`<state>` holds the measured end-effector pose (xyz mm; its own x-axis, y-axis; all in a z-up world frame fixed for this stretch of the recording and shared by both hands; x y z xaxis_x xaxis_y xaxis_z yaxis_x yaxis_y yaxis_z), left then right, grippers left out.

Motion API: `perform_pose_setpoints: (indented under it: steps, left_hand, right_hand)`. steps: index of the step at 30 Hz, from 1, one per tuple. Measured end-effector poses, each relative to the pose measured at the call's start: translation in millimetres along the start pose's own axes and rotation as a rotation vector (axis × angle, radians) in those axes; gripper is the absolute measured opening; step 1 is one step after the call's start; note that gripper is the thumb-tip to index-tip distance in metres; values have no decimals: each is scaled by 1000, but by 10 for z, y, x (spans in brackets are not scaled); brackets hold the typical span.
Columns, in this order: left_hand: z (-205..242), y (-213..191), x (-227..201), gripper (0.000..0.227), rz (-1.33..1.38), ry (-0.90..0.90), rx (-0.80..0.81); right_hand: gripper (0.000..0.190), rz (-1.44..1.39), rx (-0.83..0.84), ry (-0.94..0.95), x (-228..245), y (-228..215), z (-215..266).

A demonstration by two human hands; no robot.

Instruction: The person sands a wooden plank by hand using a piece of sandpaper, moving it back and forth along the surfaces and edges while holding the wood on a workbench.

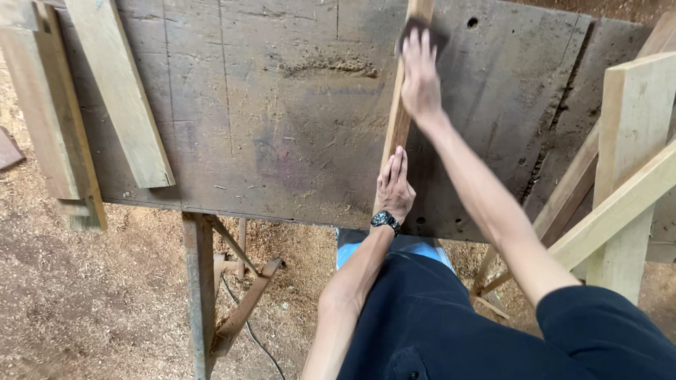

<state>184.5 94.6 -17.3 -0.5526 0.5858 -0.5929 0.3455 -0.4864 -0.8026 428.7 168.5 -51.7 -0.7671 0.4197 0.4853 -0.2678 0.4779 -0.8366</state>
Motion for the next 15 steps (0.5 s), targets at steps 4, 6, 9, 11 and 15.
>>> perform_pose_setpoints:
  steps: [4, 6, 9, 11, 15]
  left_hand:
    - [4, 7, 9, 74, 2, -4, 17]
    - [0, 11, 12, 74, -4, -7, 25]
    - [8, -11, 5, 73, -10, -9, 15]
    - [-17, -37, 6, 73, -13, 11, 16]
    - [-56, -135, -47, 70, 78, -17, -16]
  right_hand:
    - [43, -24, 124, 3, 272, -57, 501]
    - [46, 19, 96, -34, 179, -11, 331]
    - [46, -29, 8, -61, -172, 82, -402]
    - [42, -94, 96, 236, -354, 131, -806]
    - [42, -33, -14, 100, 4, 51, -234]
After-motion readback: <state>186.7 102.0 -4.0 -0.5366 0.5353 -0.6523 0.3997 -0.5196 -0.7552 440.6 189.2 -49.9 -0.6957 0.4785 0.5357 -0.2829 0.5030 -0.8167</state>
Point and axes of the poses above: each hand's wrist, its own z-axis away from the middle knuckle, its own y-axis out of the palm, x = y × z, the point moved 2 cm from there along -z, towards the middle knuckle, and after that the axes turned 6 degrees about -y, right-handed, at the moved point
